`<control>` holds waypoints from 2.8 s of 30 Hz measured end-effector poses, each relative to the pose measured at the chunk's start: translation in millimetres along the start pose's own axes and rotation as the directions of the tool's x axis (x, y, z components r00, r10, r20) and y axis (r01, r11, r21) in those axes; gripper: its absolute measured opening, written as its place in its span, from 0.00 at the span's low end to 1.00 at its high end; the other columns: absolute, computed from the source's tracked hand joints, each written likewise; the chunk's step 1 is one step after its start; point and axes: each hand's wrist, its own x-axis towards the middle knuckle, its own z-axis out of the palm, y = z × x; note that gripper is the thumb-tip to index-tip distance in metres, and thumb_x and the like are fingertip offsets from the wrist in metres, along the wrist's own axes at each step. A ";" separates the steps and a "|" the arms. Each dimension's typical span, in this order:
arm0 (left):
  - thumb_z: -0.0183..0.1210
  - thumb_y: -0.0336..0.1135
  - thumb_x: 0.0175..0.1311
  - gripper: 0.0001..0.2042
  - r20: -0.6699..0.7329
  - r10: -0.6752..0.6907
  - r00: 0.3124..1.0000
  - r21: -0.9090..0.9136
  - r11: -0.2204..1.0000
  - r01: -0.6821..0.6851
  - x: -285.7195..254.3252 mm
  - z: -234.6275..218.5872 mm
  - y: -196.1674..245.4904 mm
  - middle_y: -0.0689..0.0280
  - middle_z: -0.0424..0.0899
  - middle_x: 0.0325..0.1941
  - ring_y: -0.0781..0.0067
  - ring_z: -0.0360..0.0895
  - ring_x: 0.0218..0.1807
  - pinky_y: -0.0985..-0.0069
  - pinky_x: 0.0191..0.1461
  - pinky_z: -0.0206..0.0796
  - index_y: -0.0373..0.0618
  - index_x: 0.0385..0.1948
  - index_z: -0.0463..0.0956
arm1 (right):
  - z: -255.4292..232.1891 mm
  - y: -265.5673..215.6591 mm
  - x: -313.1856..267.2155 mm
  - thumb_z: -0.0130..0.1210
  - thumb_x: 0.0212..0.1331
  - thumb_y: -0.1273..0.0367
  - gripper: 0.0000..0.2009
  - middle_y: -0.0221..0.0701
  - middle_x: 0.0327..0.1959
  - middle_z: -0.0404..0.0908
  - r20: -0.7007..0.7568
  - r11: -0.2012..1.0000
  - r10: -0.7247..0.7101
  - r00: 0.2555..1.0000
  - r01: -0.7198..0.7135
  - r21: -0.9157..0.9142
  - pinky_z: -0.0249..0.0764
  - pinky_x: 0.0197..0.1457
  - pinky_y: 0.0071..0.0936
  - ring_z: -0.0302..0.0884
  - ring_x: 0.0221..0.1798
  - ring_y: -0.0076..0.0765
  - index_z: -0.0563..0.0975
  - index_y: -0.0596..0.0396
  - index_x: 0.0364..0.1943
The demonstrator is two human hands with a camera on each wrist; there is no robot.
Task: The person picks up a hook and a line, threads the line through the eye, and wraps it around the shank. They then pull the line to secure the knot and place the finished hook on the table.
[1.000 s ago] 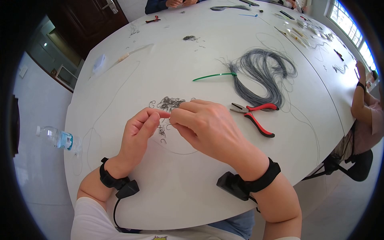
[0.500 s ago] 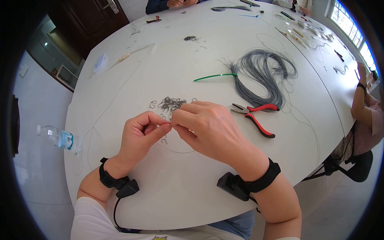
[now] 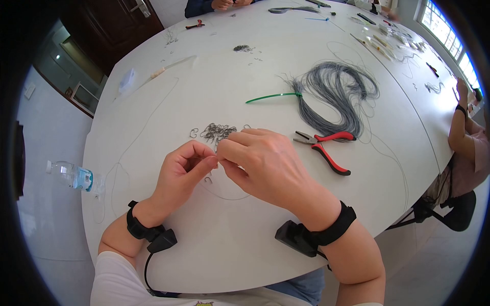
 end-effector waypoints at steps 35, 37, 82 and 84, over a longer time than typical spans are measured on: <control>0.60 0.34 0.71 0.06 0.050 -0.036 0.998 -0.099 0.994 0.041 -0.4 -1.9 -2.3 0.78 0.76 0.32 0.93 0.66 0.31 0.89 0.34 0.59 0.42 0.38 0.75 | -9.9 -1.6 -0.4 0.54 0.50 0.77 0.07 0.33 0.19 0.75 0.120 0.905 0.246 0.962 -0.272 0.327 0.67 0.25 0.28 0.70 0.19 0.31 0.81 0.57 0.32; 0.61 0.34 0.71 0.06 0.050 -0.030 0.998 -0.096 0.995 0.034 -0.4 -1.8 -2.8 0.78 0.76 0.31 0.93 0.66 0.30 0.89 0.34 0.59 0.42 0.38 0.75 | -10.6 -1.6 -0.2 0.54 0.50 0.77 0.07 0.33 0.18 0.75 0.131 0.905 0.249 0.960 -0.279 0.322 0.66 0.25 0.28 0.70 0.18 0.31 0.81 0.58 0.32; 0.58 0.33 0.72 0.05 0.095 -0.065 0.993 -0.055 0.996 0.071 -2.3 -4.9 -0.8 0.75 0.77 0.36 0.89 0.71 0.37 0.86 0.42 0.65 0.43 0.39 0.74 | -13.9 -0.5 2.3 0.60 0.54 0.74 0.04 0.35 0.19 0.78 0.099 0.926 0.277 0.956 -0.294 0.238 0.69 0.26 0.28 0.74 0.19 0.34 0.79 0.58 0.33; 0.58 0.32 0.72 0.05 0.089 -0.068 0.994 -0.058 0.996 0.073 -2.3 -4.6 0.6 0.75 0.77 0.36 0.89 0.71 0.37 0.86 0.42 0.65 0.43 0.39 0.74 | -14.9 -1.1 2.9 0.60 0.54 0.74 0.04 0.34 0.19 0.77 0.098 0.930 0.273 0.957 -0.288 0.227 0.69 0.26 0.28 0.73 0.19 0.33 0.79 0.58 0.33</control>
